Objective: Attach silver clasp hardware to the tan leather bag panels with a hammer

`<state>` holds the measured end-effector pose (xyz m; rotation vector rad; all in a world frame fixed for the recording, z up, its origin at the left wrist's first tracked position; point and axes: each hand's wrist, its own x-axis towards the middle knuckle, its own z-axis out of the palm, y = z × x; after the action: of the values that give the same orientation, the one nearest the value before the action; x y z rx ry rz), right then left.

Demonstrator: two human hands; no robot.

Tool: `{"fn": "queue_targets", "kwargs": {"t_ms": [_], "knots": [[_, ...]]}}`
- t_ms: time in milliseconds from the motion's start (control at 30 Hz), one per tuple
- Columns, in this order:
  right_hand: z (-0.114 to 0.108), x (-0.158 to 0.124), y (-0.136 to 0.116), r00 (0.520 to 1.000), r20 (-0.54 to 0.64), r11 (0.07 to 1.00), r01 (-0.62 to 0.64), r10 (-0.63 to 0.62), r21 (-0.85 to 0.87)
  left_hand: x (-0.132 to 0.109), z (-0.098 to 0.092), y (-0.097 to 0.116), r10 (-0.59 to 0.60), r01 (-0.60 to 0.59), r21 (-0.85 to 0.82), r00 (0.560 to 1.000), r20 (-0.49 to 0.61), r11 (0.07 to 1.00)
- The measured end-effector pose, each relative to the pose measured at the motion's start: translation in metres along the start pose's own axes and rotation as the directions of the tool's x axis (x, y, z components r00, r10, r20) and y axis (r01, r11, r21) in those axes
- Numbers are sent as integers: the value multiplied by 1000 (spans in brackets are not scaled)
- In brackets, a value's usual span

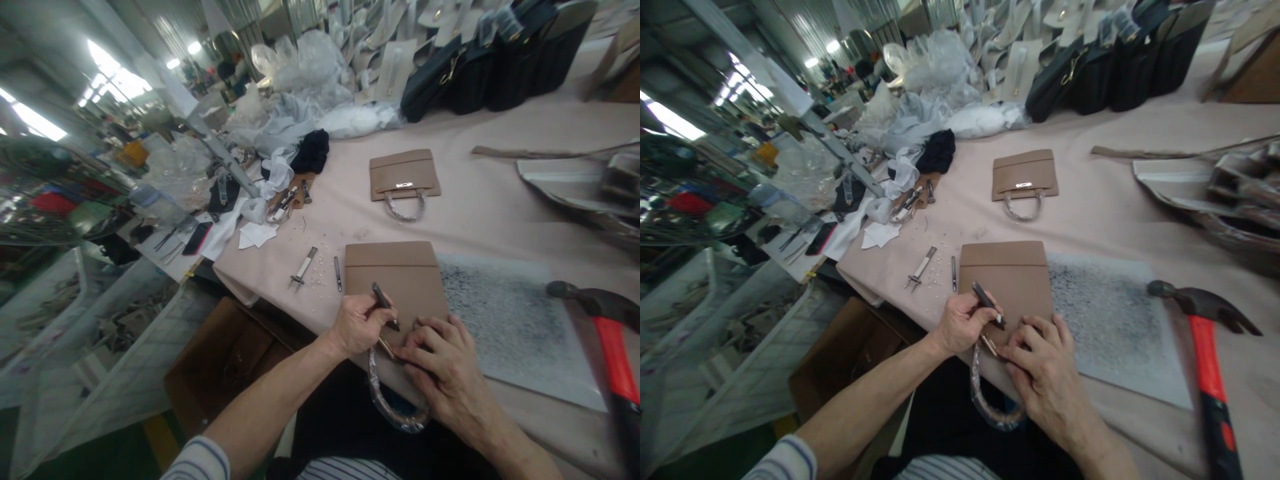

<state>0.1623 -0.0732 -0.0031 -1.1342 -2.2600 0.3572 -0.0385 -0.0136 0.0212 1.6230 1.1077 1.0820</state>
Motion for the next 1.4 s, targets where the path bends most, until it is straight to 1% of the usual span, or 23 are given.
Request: {"fn": "queue_targets", "kwargs": {"t_ms": [167, 333, 400, 500, 533, 567, 633, 700, 733, 833, 967, 1100, 1267, 1400], "knots": [[-1, 1, -1, 999, 30, 1000, -24, 24, 1, 3, 0, -2, -12, 13, -11, 999, 30, 1000], [-1, 1, -2, 1000, 1, 1000, -16, 16, -9, 6, -2, 1, -37, 38, -18, 996, 82, 999], [-1, 2, -2, 1000, -12, 1000, -14, 14, -8, 5, -3, 3, -18, 19, -12, 996, 87, 1000], [-1, 2, -2, 1000, 16, 1000, -18, 18, 4, 4, -4, 3, 39, -39, 0, 995, 87, 999], [-1, 1, -2, 1000, 21, 1000, -17, 17, 9, 4, -4, 3, 36, -35, -14, 996, 80, 999], [-1, 1, -2, 1000, 22, 1000, -16, 15, 14, 4, -3, 1, 6, -3, -44, 998, 69, 999], [-1, 1, -1, 1000, 11, 1000, -13, 13, 21, 6, -2, -2, -116, 120, -133, 992, 41, 984], [-1, 1, 0, 1000, 11, 1000, -13, 13, 22, 7, -1, -5, -229, 226, -200, 973, 10, 953], [-1, 1, 0, 1000, 13, 1000, -11, 11, 23, 8, -1, -6, -260, 254, -217, 965, -3, 943], [-1, 1, 2, 1000, 8, 1000, -1, 1, 28, 10, 0, -8, -299, 287, -258, 954, -5, 922], [0, 1, 3, 1000, 9, 1000, 8, -8, 31, 13, -2, -8, -348, 346, -303, 936, 48, 888], [-1, 2, 2, 1000, 17, 999, 7, -8, 37, 13, -3, -7, -323, 327, -280, 945, 61, 903], [-2, 2, 1, 1000, 31, 999, -7, 6, 33, 8, -2, -7, -252, 257, -239, 966, 53, 936], [-2, 1, 1, 1000, 31, 999, -7, 6, 31, 6, -1, -6, -176, 177, -157, 984, 22, 972]]}}
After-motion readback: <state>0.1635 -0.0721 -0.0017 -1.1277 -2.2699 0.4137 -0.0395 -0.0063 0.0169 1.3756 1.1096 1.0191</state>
